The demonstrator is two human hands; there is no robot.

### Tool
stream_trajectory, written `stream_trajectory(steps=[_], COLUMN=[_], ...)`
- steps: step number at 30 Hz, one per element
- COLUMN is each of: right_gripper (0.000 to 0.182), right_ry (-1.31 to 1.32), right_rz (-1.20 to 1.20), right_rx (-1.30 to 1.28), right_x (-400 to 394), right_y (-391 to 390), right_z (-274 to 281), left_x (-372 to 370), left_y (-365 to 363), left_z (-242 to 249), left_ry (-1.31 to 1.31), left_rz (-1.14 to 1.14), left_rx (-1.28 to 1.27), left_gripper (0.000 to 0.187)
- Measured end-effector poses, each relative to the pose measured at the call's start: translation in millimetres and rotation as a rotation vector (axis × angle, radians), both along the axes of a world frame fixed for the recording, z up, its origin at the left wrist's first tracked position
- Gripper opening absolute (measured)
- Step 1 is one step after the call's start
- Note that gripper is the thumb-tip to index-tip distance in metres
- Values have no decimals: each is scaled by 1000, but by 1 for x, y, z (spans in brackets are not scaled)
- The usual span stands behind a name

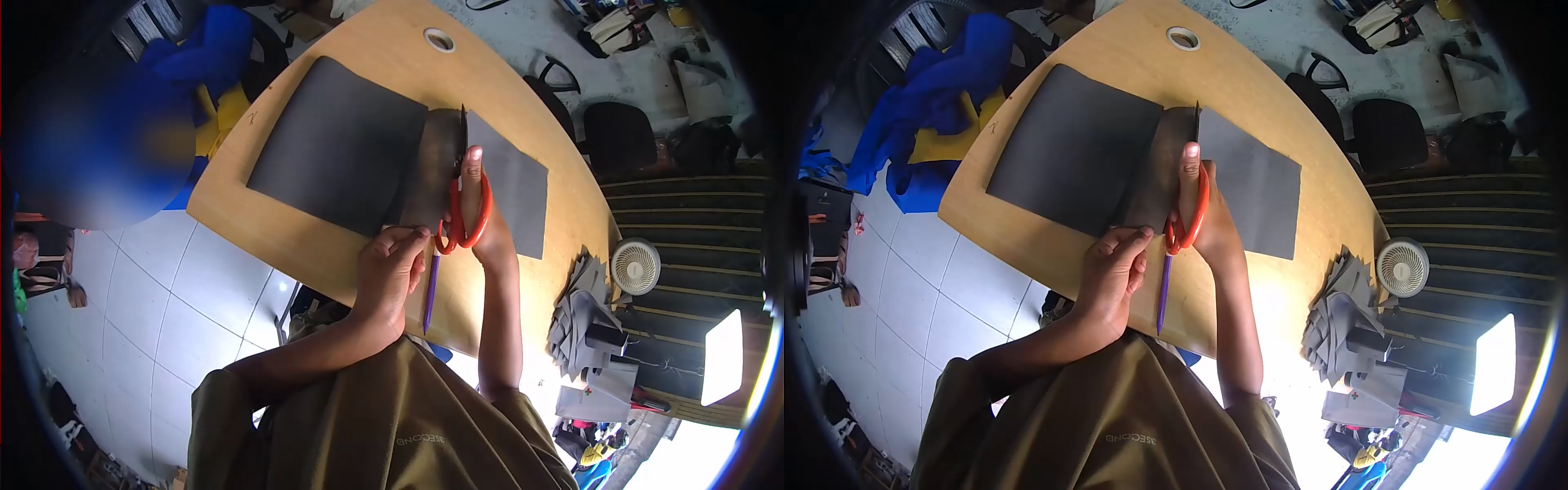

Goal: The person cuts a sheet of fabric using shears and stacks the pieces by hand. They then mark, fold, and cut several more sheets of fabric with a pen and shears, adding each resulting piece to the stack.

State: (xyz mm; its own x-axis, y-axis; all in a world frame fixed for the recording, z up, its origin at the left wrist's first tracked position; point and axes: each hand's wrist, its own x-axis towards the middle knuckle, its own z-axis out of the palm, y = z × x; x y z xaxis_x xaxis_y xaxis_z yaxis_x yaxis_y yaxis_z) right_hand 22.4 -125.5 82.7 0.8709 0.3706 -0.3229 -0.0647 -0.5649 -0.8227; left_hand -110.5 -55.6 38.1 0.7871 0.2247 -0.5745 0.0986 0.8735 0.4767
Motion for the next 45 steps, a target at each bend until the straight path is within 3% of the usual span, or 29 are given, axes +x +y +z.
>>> stream_trajectory(steps=[16, 19, 24, 27, 29, 31, 33, 35, 37, 39, 43, 45], right_gripper=[85, 85, 82, 78, 72, 63, 55, 50, 50, 56, 62, 63], right_ry=[-51, -161, -34, -305, -319, -80, -367, -393, -154, -245, 5, -12], right_rz=[25, 70, 18, 214, 213, 14, 237, 248, 47, 115, -44, -28], right_rx=[-93, -57, -135, -113, -105, -107, -136, -153, -156, -93, -33, 62], right_x=[2, 3, -6, -2, 3, 3, 8, 10, 4, 8, -6, -14], right_y=[3, 0, 10, 1, -3, 6, -9, -15, 2, -6, -9, -24], right_z=[2, -6, 19, 3, -6, -1, -19, -26, -6, -16, 12, 17], left_x=[1, 1, 1, 1, 1, 1, 1, 1, 2, 3, 3, 3], left_y=[-3, -1, 0, -1, -1, -1, 0, -1, -1, -1, 0, 1], left_z=[2, 2, 0, -1, -3, -2, 0, -1, -1, 0, 1, 1], left_ry=[-3, 2, -14, -39, -37, -28, -14, -12, -12, -14, 13, 20], left_rz=[19, 20, 16, 23, 15, 12, 11, 11, 21, 32, 38, 28], left_rx=[-4, -11, 1, 0, -10, -14, -12, -9, -5, 3, -15, -7], left_gripper=[12, 12, 13, 13, 13, 14, 14, 14, 15, 15, 16, 17])
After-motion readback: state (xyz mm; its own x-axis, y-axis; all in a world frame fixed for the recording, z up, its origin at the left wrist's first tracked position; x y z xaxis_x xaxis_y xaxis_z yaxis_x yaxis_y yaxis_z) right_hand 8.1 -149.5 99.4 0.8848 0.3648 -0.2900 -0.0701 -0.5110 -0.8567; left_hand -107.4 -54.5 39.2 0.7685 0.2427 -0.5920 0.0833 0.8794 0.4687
